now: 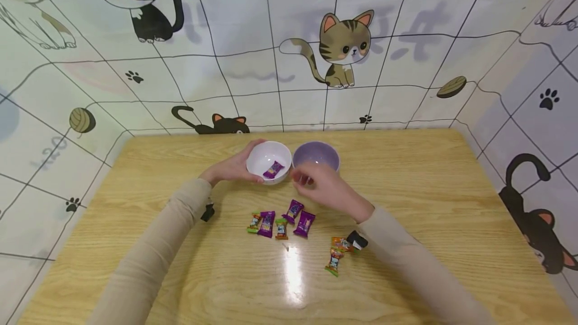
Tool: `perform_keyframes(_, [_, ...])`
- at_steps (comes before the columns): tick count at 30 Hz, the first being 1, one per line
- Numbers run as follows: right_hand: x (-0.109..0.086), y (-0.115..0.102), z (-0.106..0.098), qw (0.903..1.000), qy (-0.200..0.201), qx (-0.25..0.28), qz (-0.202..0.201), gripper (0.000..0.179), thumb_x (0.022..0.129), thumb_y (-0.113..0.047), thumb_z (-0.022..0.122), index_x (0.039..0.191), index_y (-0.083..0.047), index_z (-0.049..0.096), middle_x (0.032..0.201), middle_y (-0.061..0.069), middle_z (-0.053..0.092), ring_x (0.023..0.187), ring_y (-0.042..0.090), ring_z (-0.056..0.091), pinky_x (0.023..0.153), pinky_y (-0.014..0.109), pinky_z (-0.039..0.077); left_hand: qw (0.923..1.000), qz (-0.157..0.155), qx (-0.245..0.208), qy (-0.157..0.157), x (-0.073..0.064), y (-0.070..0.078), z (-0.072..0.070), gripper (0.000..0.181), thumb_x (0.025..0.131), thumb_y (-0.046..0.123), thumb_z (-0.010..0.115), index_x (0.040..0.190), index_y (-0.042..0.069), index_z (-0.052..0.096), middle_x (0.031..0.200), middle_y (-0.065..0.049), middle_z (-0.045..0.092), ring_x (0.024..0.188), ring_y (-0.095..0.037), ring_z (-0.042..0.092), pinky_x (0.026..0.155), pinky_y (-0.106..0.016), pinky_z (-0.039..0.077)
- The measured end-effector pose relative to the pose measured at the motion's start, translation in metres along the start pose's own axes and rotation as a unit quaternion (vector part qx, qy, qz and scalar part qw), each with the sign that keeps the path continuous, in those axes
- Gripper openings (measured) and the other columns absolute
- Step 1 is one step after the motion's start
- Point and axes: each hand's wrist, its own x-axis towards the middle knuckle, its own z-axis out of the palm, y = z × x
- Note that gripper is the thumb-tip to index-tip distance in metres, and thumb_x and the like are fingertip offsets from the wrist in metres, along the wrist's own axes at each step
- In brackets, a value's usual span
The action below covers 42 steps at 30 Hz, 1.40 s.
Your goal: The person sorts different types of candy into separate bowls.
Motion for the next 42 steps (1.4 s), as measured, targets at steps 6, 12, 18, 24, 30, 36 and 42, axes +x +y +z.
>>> perform_keyframes(6, [-0.009,-0.002,0.001,0.9996,-0.023,-0.012,-0.008,0.019,0.083,0.005,0.068,0.101,-0.001,0.068,0.096,0.009,0.068,0.08,0.013,0.062,0.07,0.026,0.053,0.9999,0.007,-0.008,0.0,0.001,-0.002,0.0,0.11,0.073,0.013,0.085,0.153,0.013,0.009,0.144,-0.014,0.034,0.126,-0.026,0.04,0.102,-0.04,0.036])
perform_keyframes(12, [-0.018,0.0,0.004,0.9981,-0.056,-0.019,-0.016,0.019,0.084,0.003,0.067,0.103,0.0,0.067,0.094,0.008,0.068,0.079,0.011,0.06,0.068,0.025,0.053,0.9999,0.008,-0.008,0.001,0.002,-0.003,-0.001,0.11,0.073,0.013,0.085,0.153,0.013,0.009,0.144,-0.014,0.034,0.126,-0.026,0.04,0.103,-0.04,0.036])
perform_keyframes(18, [-0.024,0.003,0.008,0.9954,-0.09,-0.031,-0.009,0.018,0.085,-0.001,0.068,0.103,0.0,0.067,0.096,0.007,0.068,0.083,0.011,0.061,0.071,0.026,0.054,1.0,0.006,-0.006,0.0,0.001,-0.003,-0.001,0.11,0.073,0.015,0.085,0.153,0.014,0.01,0.144,-0.012,0.035,0.127,-0.026,0.039,0.103,-0.041,0.035])
perform_keyframes(24, [-0.028,0.006,0.012,0.9927,-0.114,-0.038,0.002,0.019,0.086,-0.001,0.068,0.104,-0.002,0.067,0.098,0.006,0.068,0.086,0.012,0.062,0.073,0.027,0.054,0.9999,0.01,-0.012,-0.002,0.0,-0.003,-0.002,0.11,0.073,0.016,0.085,0.153,0.013,0.01,0.143,-0.012,0.035,0.127,-0.026,0.039,0.103,-0.042,0.035])
perform_keyframes(30, [-0.032,0.009,0.016,0.9905,-0.132,-0.038,0.006,0.019,0.086,-0.002,0.068,0.104,-0.002,0.067,0.099,0.006,0.068,0.086,0.012,0.063,0.073,0.026,0.053,0.9999,0.008,-0.01,-0.003,0.001,-0.003,-0.002,0.11,0.073,0.016,0.085,0.153,0.013,0.01,0.144,-0.012,0.035,0.126,-0.025,0.04,0.103,-0.041,0.036])
perform_keyframes(36, [-0.035,0.012,0.019,0.9876,-0.15,-0.043,0.018,0.02,0.085,-0.003,0.069,0.105,-0.004,0.068,0.1,0.003,0.067,0.088,0.011,0.063,0.076,0.026,0.053,0.9999,0.01,-0.01,-0.006,0.002,-0.005,-0.002,0.111,0.073,0.016,0.085,0.154,0.014,0.008,0.145,-0.013,0.033,0.127,-0.027,0.039,0.103,-0.043,0.035])
perform_keyframes(42, [-0.036,0.015,0.02,0.9871,-0.155,-0.041,0.002,0.018,0.085,-0.003,0.069,0.103,-0.004,0.068,0.099,0.003,0.067,0.087,0.01,0.062,0.076,0.027,0.053,0.9997,0.012,-0.02,-0.008,0.001,-0.005,-0.003,0.113,0.073,0.014,0.084,0.155,0.014,0.006,0.147,-0.016,0.031,0.129,-0.03,0.037,0.105,-0.046,0.033])
